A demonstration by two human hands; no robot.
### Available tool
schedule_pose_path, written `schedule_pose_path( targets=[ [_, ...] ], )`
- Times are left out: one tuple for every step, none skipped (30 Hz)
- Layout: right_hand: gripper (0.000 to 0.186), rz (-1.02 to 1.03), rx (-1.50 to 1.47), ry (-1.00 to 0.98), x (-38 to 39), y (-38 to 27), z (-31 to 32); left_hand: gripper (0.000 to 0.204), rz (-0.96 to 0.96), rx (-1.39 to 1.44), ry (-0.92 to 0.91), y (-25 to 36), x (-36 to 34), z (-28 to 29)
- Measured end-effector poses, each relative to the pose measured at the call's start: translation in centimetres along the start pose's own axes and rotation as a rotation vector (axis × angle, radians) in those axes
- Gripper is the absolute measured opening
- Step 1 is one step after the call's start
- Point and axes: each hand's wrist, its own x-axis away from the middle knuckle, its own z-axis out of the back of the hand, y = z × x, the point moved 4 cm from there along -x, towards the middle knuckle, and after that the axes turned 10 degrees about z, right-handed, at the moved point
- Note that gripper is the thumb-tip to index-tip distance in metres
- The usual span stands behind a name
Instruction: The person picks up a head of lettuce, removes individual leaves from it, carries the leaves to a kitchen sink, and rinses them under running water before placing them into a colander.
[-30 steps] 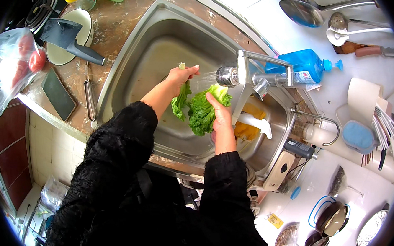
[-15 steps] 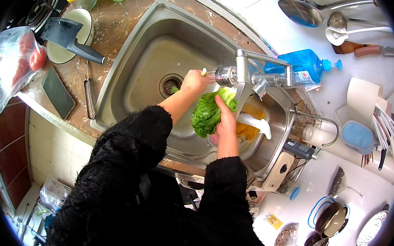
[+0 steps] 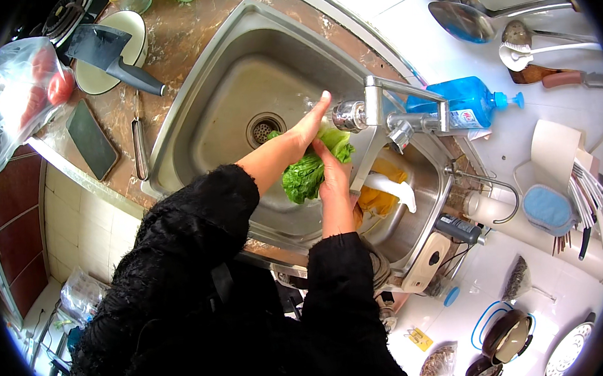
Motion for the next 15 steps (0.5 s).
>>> schedule_pose_path(
  targets=[
    [0.056, -0.007, 0.020, 0.002, 0.0, -0.1, -0.2, 0.083, 0.027, 0.058, -0.079, -0.1, 0.3, -0.1],
    [0.055, -0.013, 0.041, 0.004, 0.0, -0.1, -0.4, 0.078, -0.011, 0.079, -0.079, -0.1, 0.0, 0.2],
    [0.055, -0.018, 0.060, 0.006, -0.1, -0.1, -0.6, 0.077, -0.017, 0.099, -0.129, -0.2, -0.1, 0.2],
    [0.053, -0.007, 0.048, 0.019, -0.2, -0.1, -0.6, 0.076, -0.024, 0.118, -0.179, -0.3, -0.3, 0.3],
    [0.052, 0.004, 0.035, 0.031, -0.4, 0.0, -0.7, 0.076, -0.030, 0.137, -0.229, -0.4, -0.4, 0.4],
    [0.051, 0.016, 0.021, 0.045, -0.7, 0.1, -0.7, 0.075, -0.042, 0.110, -0.221, -0.4, -0.4, 0.6],
    [0.049, 0.037, 0.008, 0.060, -0.9, 0.2, -0.6, 0.074, -0.054, 0.084, -0.212, -0.5, -0.4, 0.7],
    [0.046, 0.058, -0.004, 0.076, -1.2, 0.2, -0.5, 0.073, -0.066, 0.057, -0.203, -0.6, -0.4, 0.8],
    [0.044, 0.078, -0.015, 0.088, -1.3, 0.1, -0.6, 0.070, -0.114, -0.012, -0.122, -0.4, -0.4, 1.5],
    [0.043, 0.086, -0.013, 0.088, -1.4, 0.1, -0.6, 0.068, -0.162, -0.080, -0.040, -0.1, -0.4, 2.5],
    [0.042, 0.094, -0.011, 0.087, -1.6, 0.0, -0.7, 0.067, -0.209, -0.148, 0.043, 0.1, -0.3, 3.3],
    [0.042, 0.102, -0.011, 0.088, -1.7, -0.2, -0.9, 0.063, -0.331, -0.209, 0.143, 0.5, 0.2, 4.0],
    [0.041, 0.092, -0.004, 0.082, -1.7, -0.3, -1.0, 0.061, -0.298, -0.291, 0.185, 0.4, 0.3, 4.5],
    [0.041, 0.083, 0.002, 0.075, -1.7, -0.5, -1.1, 0.060, -0.264, -0.371, 0.227, 0.4, 0.5, 5.0],
    [0.040, 0.075, 0.009, 0.071, -1.7, -0.8, -1.1, 0.060, -0.230, -0.453, 0.267, 0.4, 0.7, 5.3]
  ],
)
